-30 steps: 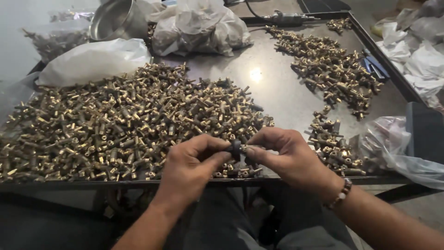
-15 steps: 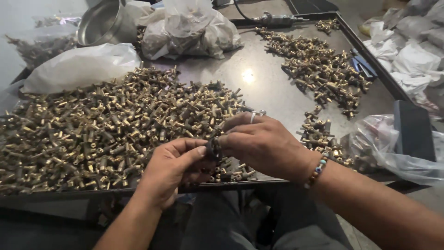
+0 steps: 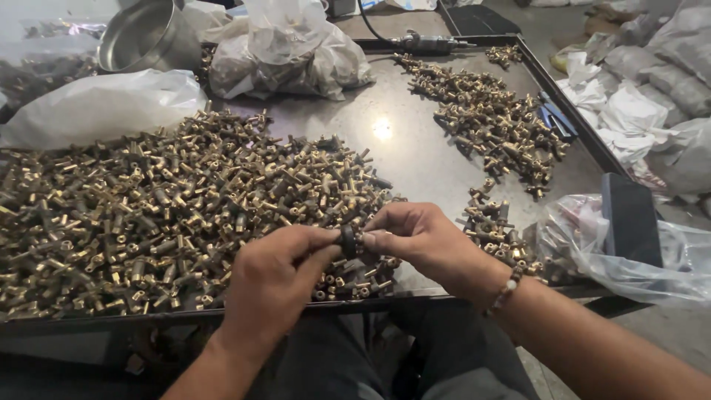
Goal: The person sits at a metal table covered with piles of brass fittings and repeatedly picks up a fitting, presses it into a black rubber component held in the other hand, and sets the assembled piece aside on the table. The cycle of picking, inserting, and placing continues throughout the clip.
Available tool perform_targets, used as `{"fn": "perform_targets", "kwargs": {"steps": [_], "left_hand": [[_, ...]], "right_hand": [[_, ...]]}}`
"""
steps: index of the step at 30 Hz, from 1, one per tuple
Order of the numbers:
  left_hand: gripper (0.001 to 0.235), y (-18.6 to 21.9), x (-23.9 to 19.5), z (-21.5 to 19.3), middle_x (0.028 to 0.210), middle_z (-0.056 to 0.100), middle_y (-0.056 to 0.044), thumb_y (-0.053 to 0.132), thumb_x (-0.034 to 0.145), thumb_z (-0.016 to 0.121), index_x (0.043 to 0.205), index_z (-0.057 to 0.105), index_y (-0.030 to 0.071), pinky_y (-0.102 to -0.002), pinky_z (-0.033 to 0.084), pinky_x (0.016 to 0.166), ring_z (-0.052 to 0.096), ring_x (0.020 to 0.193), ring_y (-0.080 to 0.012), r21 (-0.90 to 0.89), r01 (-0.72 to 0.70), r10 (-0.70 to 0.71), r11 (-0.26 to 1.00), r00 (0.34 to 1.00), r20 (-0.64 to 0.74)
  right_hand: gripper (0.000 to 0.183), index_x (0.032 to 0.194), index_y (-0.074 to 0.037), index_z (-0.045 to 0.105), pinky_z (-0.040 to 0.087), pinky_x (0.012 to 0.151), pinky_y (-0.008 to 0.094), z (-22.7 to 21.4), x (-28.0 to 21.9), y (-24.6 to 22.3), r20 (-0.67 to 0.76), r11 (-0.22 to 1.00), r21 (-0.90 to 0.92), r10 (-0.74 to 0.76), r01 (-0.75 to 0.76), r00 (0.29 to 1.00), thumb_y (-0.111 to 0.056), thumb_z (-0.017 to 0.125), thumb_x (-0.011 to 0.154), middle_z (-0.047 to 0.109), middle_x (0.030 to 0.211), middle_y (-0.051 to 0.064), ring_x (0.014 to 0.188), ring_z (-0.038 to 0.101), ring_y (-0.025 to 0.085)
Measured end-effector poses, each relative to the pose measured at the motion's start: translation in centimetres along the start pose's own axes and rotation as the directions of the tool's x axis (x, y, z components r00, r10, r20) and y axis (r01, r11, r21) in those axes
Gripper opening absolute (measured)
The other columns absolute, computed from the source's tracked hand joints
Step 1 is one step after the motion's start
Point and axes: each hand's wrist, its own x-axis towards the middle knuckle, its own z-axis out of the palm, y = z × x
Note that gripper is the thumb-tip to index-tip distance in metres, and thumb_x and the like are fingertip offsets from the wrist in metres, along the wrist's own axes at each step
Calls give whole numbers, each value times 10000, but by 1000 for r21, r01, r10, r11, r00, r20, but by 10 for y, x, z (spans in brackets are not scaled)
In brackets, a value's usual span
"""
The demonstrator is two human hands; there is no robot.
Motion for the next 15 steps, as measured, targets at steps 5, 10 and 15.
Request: {"fn": "perform_targets", "kwargs": {"steps": [5, 10, 15], "left_hand": [[147, -28, 3, 16, 836, 794, -83, 42, 843, 772, 987, 801, 34, -267, 578, 617, 708, 699, -133, -471, 526, -433, 708, 850, 298], [161, 3, 5, 7, 912, 764, -33, 78, 876, 773, 1028, 760, 26, -198, 575, 679, 730, 802, -53, -67, -165, 166, 984, 986, 3], [179, -39, 13, 16, 813, 775, -109, 116, 915, 693, 1008, 735, -32, -348, 654, 614, 749, 685, -191, -622, 696, -454, 360, 713, 535]], "right_hand": [[203, 959, -8, 748, 536, 717, 259, -1, -10, -10, -9, 852, -470, -268, 232, 963, -209, 722, 946, 727, 807, 3, 788, 640, 68], [176, 977, -24, 741, 526, 729, 260, -7, -10, 3, -7, 998, 60, 27, -27, 1000, -191, 717, 926, 728, 844, -2, 789, 639, 82], [145, 973, -94, 741, 594, 764, 287, 5, -21, -32, 101, 577, -679, -539, 454, 836, -128, 805, 847, 746, 949, 32, 877, 729, 137]]}}
